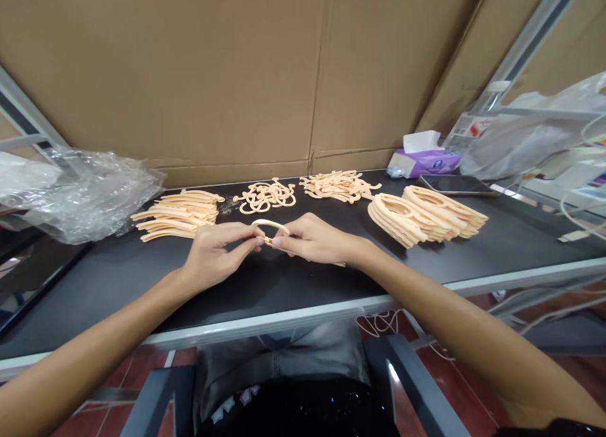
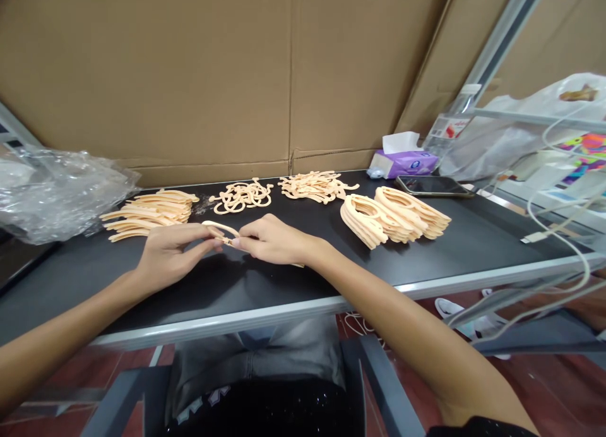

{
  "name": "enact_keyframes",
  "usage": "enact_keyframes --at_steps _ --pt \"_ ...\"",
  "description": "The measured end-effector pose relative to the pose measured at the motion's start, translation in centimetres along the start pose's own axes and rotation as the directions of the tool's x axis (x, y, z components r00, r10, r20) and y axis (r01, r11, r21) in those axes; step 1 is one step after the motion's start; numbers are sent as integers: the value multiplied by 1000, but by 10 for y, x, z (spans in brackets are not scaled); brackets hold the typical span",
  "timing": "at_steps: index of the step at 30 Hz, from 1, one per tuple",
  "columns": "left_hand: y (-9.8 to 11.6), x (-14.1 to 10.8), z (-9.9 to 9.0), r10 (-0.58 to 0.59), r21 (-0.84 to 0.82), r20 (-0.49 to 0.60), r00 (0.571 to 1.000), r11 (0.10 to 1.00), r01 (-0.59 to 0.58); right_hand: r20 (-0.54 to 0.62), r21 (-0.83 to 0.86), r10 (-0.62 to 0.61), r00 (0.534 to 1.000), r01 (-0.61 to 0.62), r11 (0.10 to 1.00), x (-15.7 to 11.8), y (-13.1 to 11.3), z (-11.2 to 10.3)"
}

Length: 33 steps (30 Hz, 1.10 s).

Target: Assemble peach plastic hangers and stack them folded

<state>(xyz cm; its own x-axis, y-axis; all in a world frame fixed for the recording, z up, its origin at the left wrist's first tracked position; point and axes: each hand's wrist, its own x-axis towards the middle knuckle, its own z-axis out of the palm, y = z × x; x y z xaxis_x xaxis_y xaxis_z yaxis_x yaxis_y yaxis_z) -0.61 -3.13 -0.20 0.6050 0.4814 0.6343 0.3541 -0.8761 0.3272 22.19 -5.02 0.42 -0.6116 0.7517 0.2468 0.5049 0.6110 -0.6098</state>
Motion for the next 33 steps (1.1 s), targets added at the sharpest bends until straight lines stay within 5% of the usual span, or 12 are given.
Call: enact_keyframes --at_steps 15,22,33 --pt "-3 -2 3 43 23 -38 998 999 -43 -1 -38 3 1000 -3 999 0 0 1" --pt "-11 -6 4 26 32 -7 1000 999 -26 -18 -214 -27 999 22 977 1 3 0" --pt "-19 -10 3 290 251 75 954 920 -299 -23 -304 -45 999 36 952 0 6 3"
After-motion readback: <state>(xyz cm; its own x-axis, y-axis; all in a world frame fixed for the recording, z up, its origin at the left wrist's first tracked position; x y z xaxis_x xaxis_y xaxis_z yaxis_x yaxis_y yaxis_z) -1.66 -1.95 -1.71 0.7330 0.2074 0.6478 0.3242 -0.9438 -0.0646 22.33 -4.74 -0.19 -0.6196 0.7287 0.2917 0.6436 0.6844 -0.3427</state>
